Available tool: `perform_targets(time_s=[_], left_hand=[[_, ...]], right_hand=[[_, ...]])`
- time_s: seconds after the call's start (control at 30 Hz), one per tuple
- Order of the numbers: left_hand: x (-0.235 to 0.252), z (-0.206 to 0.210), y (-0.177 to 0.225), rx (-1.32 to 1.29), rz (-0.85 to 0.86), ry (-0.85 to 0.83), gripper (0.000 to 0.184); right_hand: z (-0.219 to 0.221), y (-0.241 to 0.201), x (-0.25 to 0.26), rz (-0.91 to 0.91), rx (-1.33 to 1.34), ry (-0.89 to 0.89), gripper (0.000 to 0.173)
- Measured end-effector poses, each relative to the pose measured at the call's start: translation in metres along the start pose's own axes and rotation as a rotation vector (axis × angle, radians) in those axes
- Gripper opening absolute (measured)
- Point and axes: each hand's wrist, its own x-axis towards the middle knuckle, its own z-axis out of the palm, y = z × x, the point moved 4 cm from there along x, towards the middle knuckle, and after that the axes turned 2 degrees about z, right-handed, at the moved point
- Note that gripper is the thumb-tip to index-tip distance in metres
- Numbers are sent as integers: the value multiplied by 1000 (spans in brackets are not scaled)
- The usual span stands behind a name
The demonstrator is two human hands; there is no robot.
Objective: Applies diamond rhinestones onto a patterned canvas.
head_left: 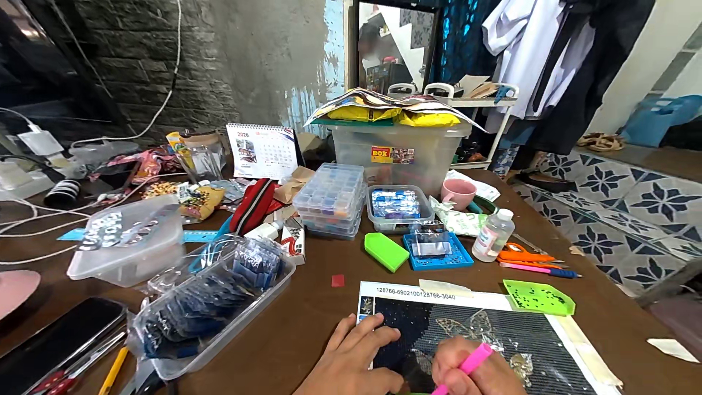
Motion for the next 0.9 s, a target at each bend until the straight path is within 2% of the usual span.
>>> perform_targets(time_s=[0.9], left_hand=[[0, 0, -1, -15, -2, -11, 52]], right_hand=[[2, -1, 2, 30, -18, -35, 38]])
